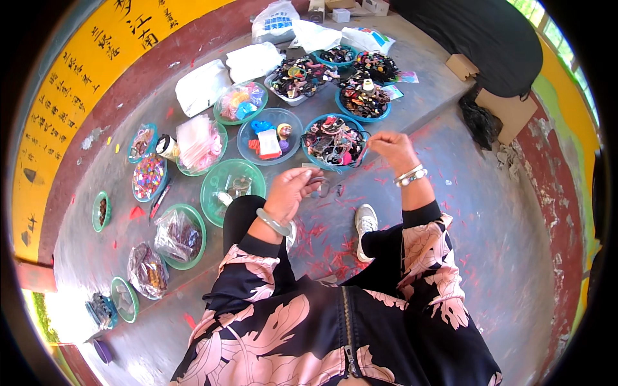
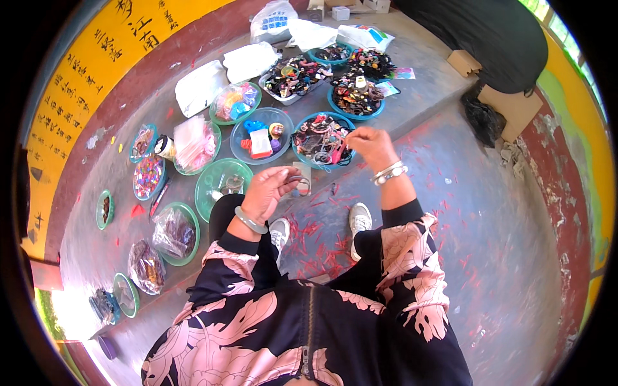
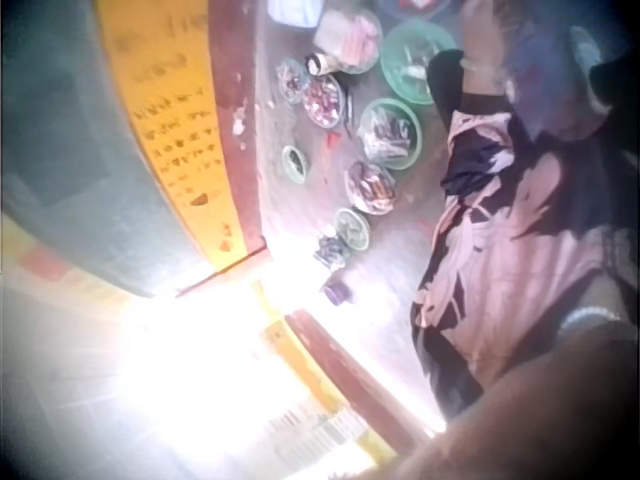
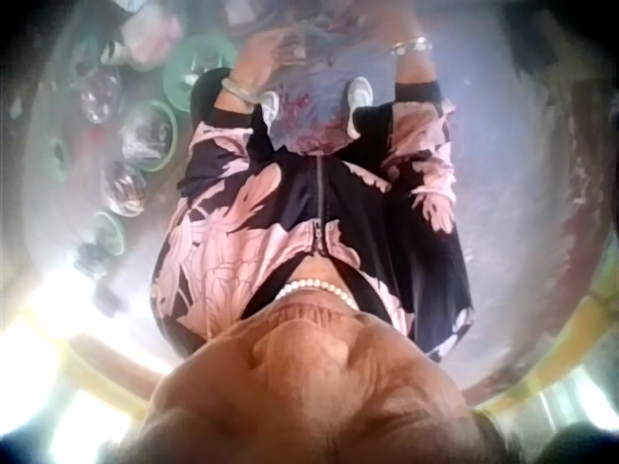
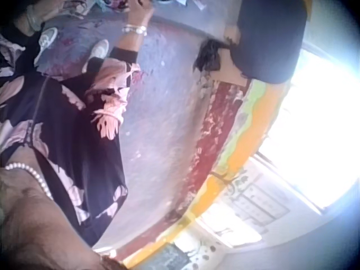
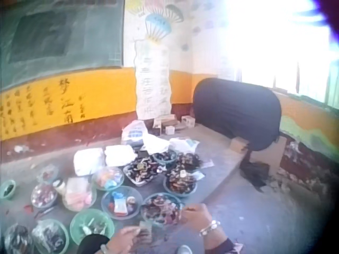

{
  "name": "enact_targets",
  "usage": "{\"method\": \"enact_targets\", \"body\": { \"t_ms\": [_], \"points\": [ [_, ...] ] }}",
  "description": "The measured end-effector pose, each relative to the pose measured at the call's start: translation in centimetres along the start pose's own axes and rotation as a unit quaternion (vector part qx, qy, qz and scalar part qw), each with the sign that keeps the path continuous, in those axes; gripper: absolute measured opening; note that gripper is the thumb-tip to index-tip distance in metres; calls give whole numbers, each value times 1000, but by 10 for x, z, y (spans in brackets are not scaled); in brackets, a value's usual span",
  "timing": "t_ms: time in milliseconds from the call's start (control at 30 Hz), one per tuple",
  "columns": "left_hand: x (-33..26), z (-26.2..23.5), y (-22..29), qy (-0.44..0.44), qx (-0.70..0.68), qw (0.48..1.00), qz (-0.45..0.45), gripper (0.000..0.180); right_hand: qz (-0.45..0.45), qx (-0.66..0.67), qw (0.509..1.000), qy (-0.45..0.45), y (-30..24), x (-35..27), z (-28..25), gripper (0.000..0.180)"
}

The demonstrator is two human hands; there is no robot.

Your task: The person sits on the floor and packs small hair accessories into clear plastic bags. They pick up items from bowls, place them into bags, and seal them.

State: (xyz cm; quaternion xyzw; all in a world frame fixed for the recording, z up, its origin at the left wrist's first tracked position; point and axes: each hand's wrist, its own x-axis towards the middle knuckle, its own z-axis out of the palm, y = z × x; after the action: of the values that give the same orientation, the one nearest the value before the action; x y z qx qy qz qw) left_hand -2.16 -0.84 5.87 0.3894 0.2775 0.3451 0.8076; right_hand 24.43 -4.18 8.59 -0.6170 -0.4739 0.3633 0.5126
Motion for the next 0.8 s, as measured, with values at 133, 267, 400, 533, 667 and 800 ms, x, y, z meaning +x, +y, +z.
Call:
{"method": "enact_targets", "body": {
  "t_ms": [133,267,400,533,667,800],
  "points": [
    [-18,-8,9,-6,-40,999,7,21,52,-79,995,-15,22,3,-70,16],
    [-38,-2,17,-6,-28,999,22,22,226,-610,732,202,65,-19,-129,41],
    [-63,0,29,1,-16,999,47,21,156,-448,844,251,58,-34,-152,65],
    [-84,7,45,14,-18,998,55,22,180,-331,921,103,45,-47,-160,71],
    [-98,16,54,13,-11,998,66,22,72,12,995,65,41,-50,-157,59],
    [-103,19,54,6,-14,998,62,21,75,-105,988,78,23,-51,-138,55]
  ]
}}
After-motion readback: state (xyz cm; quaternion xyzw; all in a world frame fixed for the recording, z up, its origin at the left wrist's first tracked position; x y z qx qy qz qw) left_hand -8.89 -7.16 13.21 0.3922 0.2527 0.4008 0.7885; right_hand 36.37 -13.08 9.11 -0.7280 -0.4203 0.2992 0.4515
